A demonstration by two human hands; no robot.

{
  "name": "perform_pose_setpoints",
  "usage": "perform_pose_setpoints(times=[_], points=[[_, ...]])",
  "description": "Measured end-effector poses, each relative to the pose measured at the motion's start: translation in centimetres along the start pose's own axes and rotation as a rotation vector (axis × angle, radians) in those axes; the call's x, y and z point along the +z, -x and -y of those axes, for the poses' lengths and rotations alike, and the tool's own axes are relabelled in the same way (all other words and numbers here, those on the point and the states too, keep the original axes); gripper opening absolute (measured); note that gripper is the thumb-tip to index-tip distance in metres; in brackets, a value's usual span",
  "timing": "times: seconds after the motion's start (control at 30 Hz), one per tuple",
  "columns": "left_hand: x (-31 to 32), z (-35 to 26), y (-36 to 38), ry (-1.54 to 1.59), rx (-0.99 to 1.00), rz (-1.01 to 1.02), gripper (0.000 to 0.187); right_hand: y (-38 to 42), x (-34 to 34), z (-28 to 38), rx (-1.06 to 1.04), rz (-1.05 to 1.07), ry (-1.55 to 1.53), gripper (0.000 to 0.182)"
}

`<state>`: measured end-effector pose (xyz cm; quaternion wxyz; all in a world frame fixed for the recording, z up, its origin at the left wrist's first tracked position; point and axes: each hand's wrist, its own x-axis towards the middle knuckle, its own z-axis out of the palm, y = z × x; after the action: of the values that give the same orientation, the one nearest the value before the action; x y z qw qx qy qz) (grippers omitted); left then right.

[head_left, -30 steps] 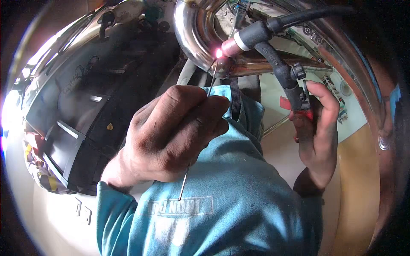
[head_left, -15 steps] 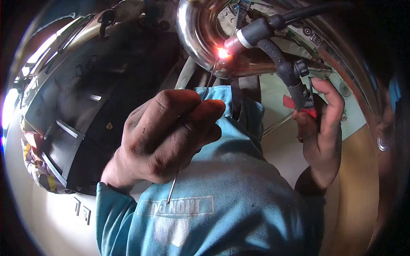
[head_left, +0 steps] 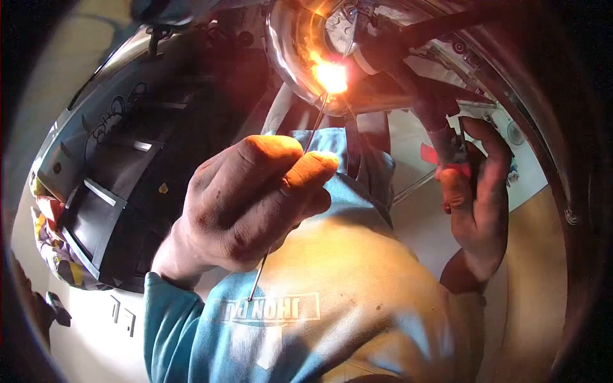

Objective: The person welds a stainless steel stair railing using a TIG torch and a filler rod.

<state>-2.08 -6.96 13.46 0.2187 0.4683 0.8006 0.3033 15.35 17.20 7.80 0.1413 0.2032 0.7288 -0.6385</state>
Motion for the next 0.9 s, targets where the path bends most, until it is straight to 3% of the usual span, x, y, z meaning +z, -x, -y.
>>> perform_pose_setpoints(times=[0.13,0.27,0.47,0.7,0.9], points=[[0.3,-0.4,0.7,0.031,-0.047,-0.009,0.037,0.2,-0.3,-0.4,-0.016,0.02,0.098,0.054],[-0.5,0.2,0.7,-0.031,0.048,0.029,0.037,0.7,0.1,1.0,0.149,0.002,0.021,0.05],[-0.2,0.5,1.1,-0.054,0.077,0.019,0.037,0.7,-0.1,0.4,0.056,0.029,0.209,0.053],[-0.6,0.1,1.6,0.047,-0.086,0.081,0.038,0.4,1.6,1.1,0.078,-0.046,-0.023,0.056],[-1.0,0.8,2.9,-0.021,0.038,0.042,0.038,0.4,2.6,1.5,0.133,-0.125,-0.014,0.064]])
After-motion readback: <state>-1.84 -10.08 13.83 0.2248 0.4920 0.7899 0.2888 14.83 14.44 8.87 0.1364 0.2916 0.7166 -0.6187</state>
